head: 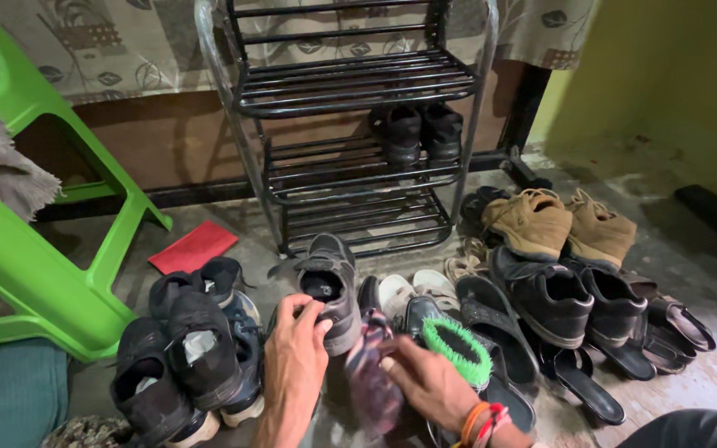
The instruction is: The person sits on the floor and cleans several pairs of shoes using a cloth and a green brush. They wipe and scrub the shoes, then place some of them onto a metal shoe rack.
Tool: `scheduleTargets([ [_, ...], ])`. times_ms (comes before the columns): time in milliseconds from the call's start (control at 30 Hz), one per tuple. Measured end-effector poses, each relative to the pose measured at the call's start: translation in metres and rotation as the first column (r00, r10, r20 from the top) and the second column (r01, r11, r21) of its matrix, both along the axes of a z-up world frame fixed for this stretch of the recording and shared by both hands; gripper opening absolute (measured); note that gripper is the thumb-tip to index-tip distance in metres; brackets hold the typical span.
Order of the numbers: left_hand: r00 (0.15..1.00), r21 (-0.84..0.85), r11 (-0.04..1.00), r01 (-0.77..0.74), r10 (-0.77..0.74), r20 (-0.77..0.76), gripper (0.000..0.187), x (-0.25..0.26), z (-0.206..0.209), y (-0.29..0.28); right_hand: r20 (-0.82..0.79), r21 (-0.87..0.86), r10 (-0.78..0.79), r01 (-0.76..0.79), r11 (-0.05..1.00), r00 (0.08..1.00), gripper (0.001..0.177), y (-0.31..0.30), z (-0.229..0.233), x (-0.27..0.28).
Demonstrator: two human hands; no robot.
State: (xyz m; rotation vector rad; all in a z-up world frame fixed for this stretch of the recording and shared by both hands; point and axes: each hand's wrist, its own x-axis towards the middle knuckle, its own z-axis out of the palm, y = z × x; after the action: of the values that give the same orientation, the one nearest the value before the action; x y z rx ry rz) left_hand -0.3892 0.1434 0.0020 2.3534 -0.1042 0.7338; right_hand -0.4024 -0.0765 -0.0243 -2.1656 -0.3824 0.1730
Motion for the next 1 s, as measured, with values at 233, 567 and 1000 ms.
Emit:
scheduleTargets([
  [233,0.997,-0.062,0.996,0.062,-0.065,-0.046,0.019,-0.008,-0.006,-0.015,0.223,-0.224,-0.007,0.059,0.973,0.975,0.036,-0.019,-0.046,0.001],
  [567,0.930,-0.018,0.936,0.351,-0.351,-0.107,0.022,-0.022,-0.072,-0.033,0.289,-0.404,-0.364,0.458,0.792,0.885,0.085,-0.075,-0.053,0.035],
  [1000,0.777,-0.394,0.896,-0.204,-0.097,-0.622,0.041,0.011,-0.078,-0.089,-0.124,-0.140,-0.587,0.572,0.809,0.800,0.094,-0.084,-0.099,0.045],
])
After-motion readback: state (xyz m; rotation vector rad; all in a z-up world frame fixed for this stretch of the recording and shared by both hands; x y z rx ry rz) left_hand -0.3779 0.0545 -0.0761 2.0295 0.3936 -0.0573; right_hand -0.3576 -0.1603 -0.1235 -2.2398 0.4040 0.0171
